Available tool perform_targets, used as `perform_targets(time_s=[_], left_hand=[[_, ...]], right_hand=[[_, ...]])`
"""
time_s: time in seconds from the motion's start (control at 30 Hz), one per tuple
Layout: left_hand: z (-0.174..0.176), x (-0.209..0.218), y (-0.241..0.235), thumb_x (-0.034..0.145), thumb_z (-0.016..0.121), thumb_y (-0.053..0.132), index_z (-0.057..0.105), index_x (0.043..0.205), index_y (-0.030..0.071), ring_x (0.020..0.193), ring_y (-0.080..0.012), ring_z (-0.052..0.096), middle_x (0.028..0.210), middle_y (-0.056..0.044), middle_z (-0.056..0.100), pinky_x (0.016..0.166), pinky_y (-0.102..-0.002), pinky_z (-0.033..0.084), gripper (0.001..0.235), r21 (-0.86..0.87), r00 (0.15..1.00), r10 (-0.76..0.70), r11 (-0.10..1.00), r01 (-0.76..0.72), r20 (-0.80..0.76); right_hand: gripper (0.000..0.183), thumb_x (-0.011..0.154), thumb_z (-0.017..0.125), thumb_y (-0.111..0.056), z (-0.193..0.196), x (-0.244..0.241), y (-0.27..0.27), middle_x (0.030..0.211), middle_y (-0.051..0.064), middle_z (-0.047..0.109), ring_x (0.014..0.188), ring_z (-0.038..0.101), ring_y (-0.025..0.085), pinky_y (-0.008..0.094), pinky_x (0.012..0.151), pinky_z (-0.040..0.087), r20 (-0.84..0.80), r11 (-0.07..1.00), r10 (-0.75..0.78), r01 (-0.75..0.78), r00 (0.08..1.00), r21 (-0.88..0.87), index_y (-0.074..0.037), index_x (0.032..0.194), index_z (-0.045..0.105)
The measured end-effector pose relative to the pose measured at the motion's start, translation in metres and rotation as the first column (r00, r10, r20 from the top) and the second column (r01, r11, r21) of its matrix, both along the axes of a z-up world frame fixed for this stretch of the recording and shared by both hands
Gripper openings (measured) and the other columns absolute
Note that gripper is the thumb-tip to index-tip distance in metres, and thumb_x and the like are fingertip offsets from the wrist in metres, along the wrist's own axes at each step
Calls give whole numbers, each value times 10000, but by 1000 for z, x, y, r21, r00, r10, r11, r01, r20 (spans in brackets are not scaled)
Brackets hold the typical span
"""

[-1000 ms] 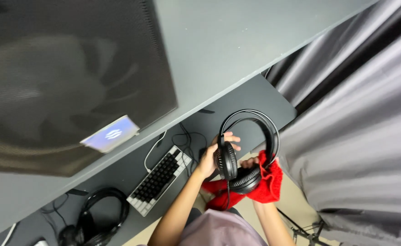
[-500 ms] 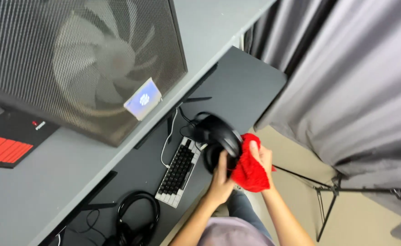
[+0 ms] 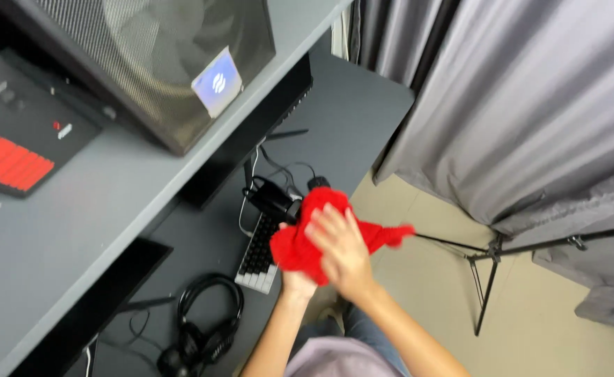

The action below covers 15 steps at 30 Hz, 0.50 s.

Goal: The person wipes a pair of black over-ear headphones with a red cloth. They move along a row of computer workstations, picking up and cleaning the headphones at each station before placing them back down.

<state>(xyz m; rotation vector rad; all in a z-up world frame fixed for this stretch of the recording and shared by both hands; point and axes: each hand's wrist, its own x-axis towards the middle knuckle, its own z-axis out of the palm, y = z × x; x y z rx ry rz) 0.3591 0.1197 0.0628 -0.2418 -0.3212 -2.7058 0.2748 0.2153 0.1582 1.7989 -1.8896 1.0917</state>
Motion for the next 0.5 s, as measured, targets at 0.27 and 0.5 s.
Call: perform_targets(time_s=[0.27,0.5], left_hand=[[5,29,26,910,766,219,508,1425,37,1183,-268,571,1310,-135,598,1034,-413,459,604,-598,659,618,741,-306,429],[72,56,-9,736,825,207,754,1007,60,1308,-368,415,1439,-212,476,1105,-456,348,316,-946,321,893,-325,-22,-314]], right_hand=[[453,1057,574,-212,-78,-35,-1,1335,136,647,1178,629,245,392,997,523,883,938,328,7,-336,-346,15,1447,532],[643,881,769,-303,-83,-4,32,1307,98,670,1164,669,207,377,968,566,858,806,244,-398,-452,-439,-42,1421,537]])
